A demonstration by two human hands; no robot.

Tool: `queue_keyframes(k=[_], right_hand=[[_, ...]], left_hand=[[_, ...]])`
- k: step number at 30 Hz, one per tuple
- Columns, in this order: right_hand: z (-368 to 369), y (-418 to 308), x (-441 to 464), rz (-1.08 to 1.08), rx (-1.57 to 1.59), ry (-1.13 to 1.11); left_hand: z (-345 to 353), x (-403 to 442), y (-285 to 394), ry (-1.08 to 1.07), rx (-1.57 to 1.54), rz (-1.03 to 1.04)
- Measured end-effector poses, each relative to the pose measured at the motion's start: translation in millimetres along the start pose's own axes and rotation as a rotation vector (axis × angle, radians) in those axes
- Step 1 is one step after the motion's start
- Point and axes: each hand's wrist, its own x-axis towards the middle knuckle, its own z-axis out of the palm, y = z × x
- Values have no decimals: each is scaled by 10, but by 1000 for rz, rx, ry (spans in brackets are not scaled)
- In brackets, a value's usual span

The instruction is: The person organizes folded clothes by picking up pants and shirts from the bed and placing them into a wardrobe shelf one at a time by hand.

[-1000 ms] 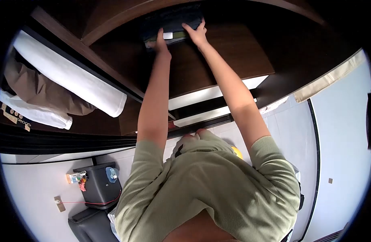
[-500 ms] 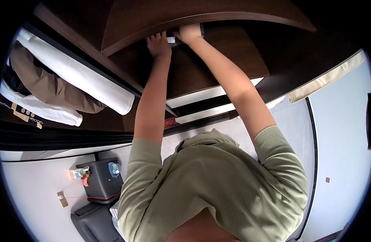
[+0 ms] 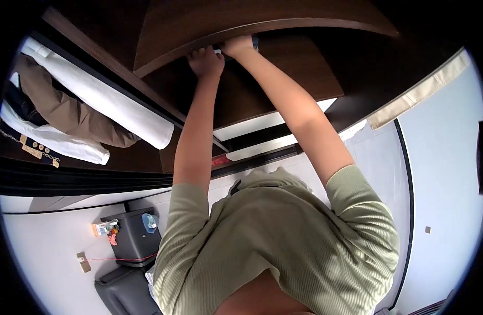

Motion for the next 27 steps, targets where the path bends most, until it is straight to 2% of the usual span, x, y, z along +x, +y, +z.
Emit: queue_keyframes(k=[2, 3, 4, 5, 7, 13, 14, 21, 25, 27], right_hand=[[-296, -43, -311, 19, -33, -159], [-177, -11, -468, -8, 121, 81], [-100, -5, -621, -22, 236, 248], [-53, -11, -777, -37, 349, 416], [-55, -6, -1087, -1, 514, 372], [-207, -89, -1802, 120, 727, 317], [-235, -123, -1889, 138, 743, 328], [-426, -400, -2413, 341, 879, 385], [-587, -460, -2746, 400, 746, 473], [-636, -419, -2956, 445, 691, 502]], left_hand=[[325, -165, 94, 341, -133, 31], [451, -242, 147, 513, -204, 45], [433, -387, 205, 515, -307, 50], [388, -548, 242, 452, -346, 59], [311, -869, 278, 325, -421, 79], [235, -1457, 210, 350, -769, 206], [207, -1530, 185, 402, -787, 220], [56, -1881, -111, 152, -1047, 332], [73, -2046, -173, 107, -1198, 445], [84, -2160, -122, 0, -1278, 481]])
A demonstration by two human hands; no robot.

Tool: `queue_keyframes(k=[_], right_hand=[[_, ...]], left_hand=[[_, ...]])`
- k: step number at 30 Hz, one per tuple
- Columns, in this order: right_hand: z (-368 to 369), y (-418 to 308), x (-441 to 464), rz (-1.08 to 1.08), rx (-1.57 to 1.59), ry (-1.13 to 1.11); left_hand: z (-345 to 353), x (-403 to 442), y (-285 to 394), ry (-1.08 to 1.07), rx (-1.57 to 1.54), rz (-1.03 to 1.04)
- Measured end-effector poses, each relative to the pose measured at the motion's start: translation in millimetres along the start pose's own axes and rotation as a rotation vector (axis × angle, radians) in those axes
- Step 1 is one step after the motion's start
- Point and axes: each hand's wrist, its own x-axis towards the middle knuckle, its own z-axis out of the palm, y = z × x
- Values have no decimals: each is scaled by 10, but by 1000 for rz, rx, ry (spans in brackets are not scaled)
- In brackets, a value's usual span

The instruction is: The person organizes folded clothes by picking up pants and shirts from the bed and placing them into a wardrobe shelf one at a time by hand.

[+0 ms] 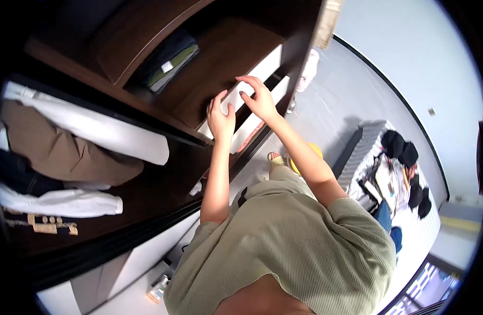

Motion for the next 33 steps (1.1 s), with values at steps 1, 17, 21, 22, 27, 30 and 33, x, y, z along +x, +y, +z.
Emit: queue_keyframes(k=[1, 17, 21, 22, 27, 30, 33], right_hand=[[-108, -35, -77, 88, 16, -1], [-1515, -431, -1776, 362, -314, 394], [-1806, -658, -2416, 447, -366, 463], [-1853, -731, -2614, 476, -376, 488], [-2011, -1089, -3752, 552, -440, 629], [-1957, -1367, -4425, 687, -443, 744], [-1825, -1679, -4988, 757, -438, 849]], left_hand=[[62, -49, 7, -31, -29, 9], [967, -1129, 780, -590, -440, 90], [1061, -1626, 1069, -712, -475, 184], [1043, -1770, 1163, -735, -466, 248], [957, -2680, 1506, -977, -555, 267], [838, -3227, 1616, -1088, -577, 348], [666, -3721, 1692, -1234, -608, 377]])
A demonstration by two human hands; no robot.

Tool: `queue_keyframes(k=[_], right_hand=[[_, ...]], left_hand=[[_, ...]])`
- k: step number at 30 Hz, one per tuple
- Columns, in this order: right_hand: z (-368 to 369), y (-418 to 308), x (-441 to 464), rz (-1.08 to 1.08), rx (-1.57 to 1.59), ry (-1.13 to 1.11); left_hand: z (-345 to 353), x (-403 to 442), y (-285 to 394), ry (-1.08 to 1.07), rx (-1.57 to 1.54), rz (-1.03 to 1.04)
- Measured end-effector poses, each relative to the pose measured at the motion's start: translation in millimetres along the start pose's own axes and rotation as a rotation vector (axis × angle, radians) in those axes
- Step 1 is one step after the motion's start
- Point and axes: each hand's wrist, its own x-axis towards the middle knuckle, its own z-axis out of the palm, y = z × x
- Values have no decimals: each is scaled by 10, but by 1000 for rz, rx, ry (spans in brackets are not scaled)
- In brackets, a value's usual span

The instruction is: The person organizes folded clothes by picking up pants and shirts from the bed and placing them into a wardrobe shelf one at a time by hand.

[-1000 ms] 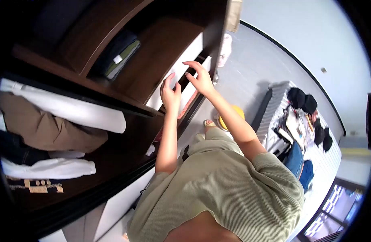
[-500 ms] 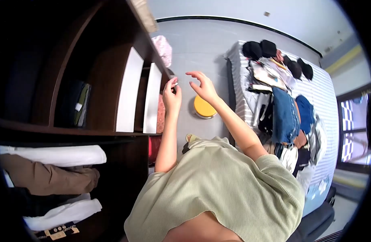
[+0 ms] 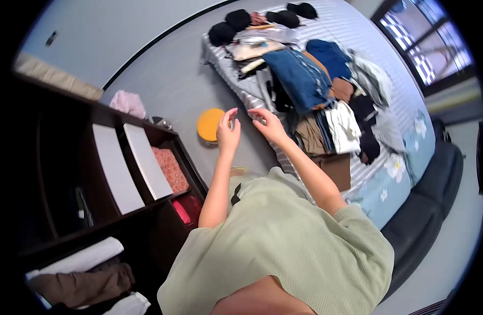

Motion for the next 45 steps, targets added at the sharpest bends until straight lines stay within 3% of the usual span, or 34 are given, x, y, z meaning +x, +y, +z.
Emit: queue_keyframes(k=[10, 19, 28, 32, 35, 38, 41, 45], right_hand=[[-607, 537, -1435, 328, 8, 371], [-435, 772, -2172, 535, 119, 681], [99, 1014, -2886, 774, 230, 963], [185, 1070, -3190, 864, 224, 1045], [287, 1378, -3438, 766, 320, 1219], [207, 1452, -3605, 816, 343, 1248], [100, 1681, -3815, 846, 357, 1228], [-223, 2020, -4088, 856, 359, 1165]], left_hand=[[960, -653, 237, -493, -107, 55], [1313, -766, 209, -962, -101, 6], [1394, -1215, -486, -1305, -74, -58], [1455, -1416, -584, -1400, -60, -150], [1555, -1521, -703, -1483, -57, -217], [1744, -1600, -747, -1562, 72, -269], [2032, -1757, -1003, -1564, -6, -407], [2407, -2081, -840, -1402, 48, -798]])
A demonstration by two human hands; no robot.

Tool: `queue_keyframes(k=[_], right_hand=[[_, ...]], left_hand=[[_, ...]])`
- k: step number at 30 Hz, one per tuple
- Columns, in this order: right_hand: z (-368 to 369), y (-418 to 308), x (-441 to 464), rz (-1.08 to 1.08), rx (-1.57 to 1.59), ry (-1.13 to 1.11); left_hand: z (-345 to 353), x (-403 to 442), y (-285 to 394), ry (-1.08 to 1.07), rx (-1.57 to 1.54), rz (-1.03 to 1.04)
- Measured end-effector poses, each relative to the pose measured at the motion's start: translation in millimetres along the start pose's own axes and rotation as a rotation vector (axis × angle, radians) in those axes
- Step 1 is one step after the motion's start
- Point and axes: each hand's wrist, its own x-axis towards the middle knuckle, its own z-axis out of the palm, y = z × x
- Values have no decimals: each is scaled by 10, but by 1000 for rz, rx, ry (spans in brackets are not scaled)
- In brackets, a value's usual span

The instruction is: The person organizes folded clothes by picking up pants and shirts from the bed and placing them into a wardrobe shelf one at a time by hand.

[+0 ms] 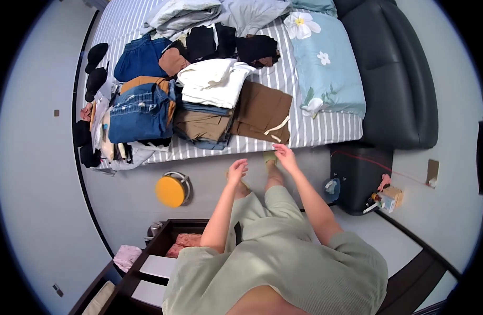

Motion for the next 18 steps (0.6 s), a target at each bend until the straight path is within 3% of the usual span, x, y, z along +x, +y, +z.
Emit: queue_keyframes(k=[3, 6, 10, 13, 18], right_hand=[[-272, -78, 444, -14, -37, -78], [-494, -96, 897, 56, -31, -158], [-727, -94, 1554, -71, -275, -183], [-806, -100, 1984, -60, -446, -201], [-820, 64, 2566, -231, -644, -141]], left_hand=[[276, 375, -196, 24, -211, -141], [584, 642, -341, 44, -336, -152], [855, 1094, -486, 101, -432, -231], [948, 1437, -525, 190, -454, -250], [961, 1857, -520, 283, -421, -227]])
